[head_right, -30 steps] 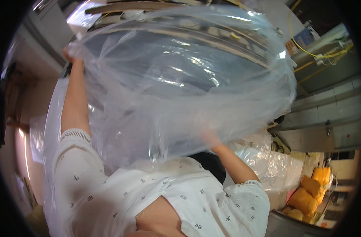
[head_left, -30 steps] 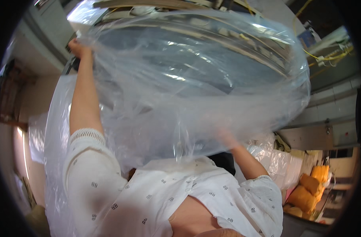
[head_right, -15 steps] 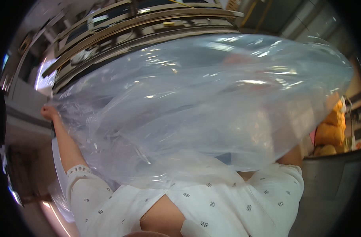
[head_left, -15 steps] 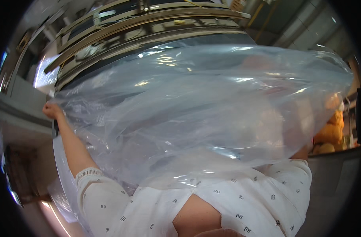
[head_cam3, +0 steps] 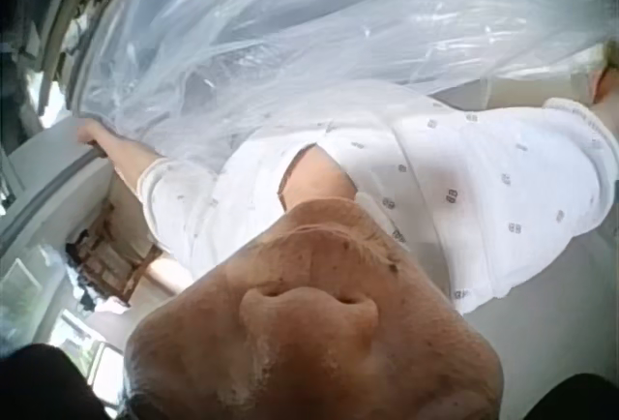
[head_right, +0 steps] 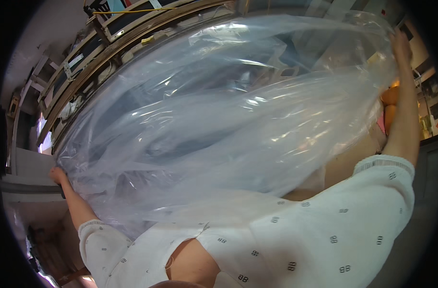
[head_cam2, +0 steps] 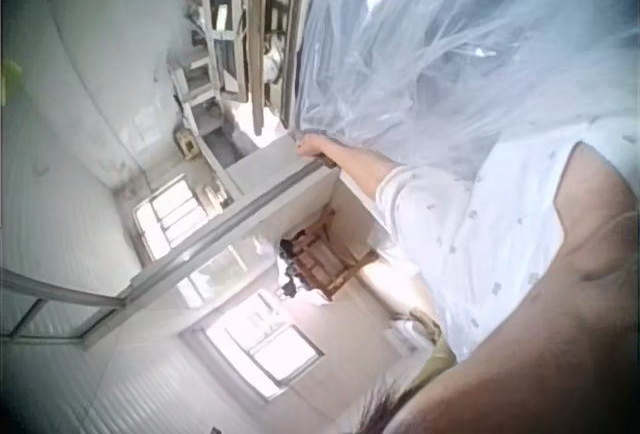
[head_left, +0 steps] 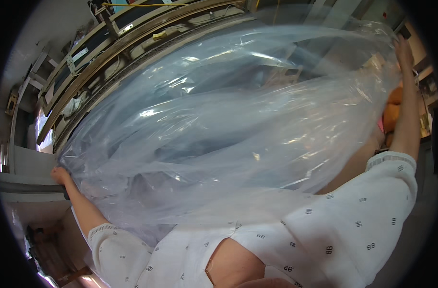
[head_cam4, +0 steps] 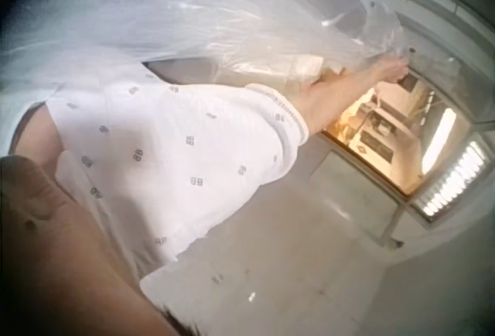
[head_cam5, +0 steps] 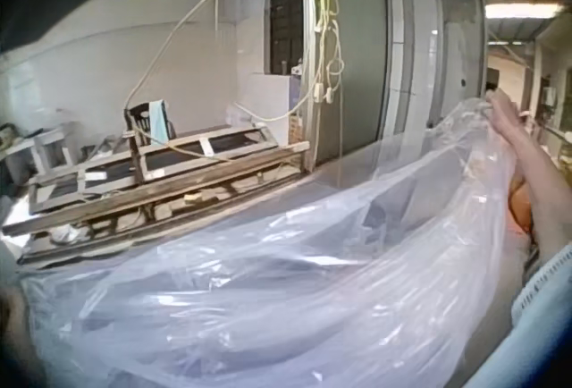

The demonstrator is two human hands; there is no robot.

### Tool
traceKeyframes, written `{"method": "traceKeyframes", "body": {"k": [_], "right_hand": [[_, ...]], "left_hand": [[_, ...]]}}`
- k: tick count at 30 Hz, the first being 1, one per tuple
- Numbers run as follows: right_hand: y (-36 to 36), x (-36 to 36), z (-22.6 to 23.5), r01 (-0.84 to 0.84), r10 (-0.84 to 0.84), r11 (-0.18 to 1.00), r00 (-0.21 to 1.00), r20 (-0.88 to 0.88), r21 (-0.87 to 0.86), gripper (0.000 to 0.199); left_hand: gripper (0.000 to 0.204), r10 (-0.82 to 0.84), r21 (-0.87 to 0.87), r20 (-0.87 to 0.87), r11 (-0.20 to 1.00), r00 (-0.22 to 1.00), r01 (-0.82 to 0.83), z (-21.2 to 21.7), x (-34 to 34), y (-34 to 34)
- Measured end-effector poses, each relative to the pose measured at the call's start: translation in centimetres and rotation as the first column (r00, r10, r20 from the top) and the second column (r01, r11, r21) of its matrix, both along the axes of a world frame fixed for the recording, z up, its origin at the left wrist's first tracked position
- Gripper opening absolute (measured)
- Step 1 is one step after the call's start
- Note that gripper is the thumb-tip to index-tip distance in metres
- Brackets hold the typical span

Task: The person wraps a foam product in a clear plastic sleeve by hand.

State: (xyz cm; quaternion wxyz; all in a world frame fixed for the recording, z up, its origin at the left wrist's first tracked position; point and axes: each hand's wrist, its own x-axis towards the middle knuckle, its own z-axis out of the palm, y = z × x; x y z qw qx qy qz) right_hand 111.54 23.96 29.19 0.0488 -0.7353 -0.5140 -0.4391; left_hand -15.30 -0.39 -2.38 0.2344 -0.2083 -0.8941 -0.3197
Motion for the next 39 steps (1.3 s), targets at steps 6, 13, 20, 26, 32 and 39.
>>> {"method": "traceKeyframes", "body": {"k": [6, 13, 20, 26, 32, 39], "right_hand": [[-3.4, -27.8, -14.0, -0.875, 0.908, 0.279, 0.374, 0.188, 0.396, 0.035], [3.6, -27.4, -26.7, -0.744, 0.582, 0.651, 0.618, -0.529, -0.152, 0.045], [8.8, -33.1, -25.6, -0.703, 0.712, 0.701, 0.68, -0.175, 0.117, 0.052], [14.1, -33.8, -23.8, -0.892, 0.609, 0.45, 0.349, -0.713, -0.052, 0.025], [17.9, -39.7, -27.0, -0.906, 0.482, 0.404, 0.092, -0.871, 0.129, 0.019], [16.9, -40.5, -26.4, -0.889, 0.55, 0.448, 0.19, -0.813, 0.095, 0.019]], "left_hand": [[0.031, 0.164, 0.111, -0.051, 0.981, 0.985, -0.157, 0.3, 2.9, -1.0], [0.027, -0.092, -0.134, -0.196, 0.989, 0.976, 0.067, 0.8, 5.3, -1.9], [0.028, -0.063, -0.101, -0.154, 0.994, 0.986, 0.047, 0.6, 6.8, -0.9], [0.032, -0.098, -0.017, -0.189, 0.995, 0.977, 0.096, 0.6, 5.6, -2.6], [0.03, -0.128, 0.172, 0.028, 0.978, 0.991, 0.121, 1.4, 2.0, -7.9], [0.038, -0.419, 0.583, 0.355, 0.798, 0.836, 0.152, 8.6, 9.8, -14.3]]}}
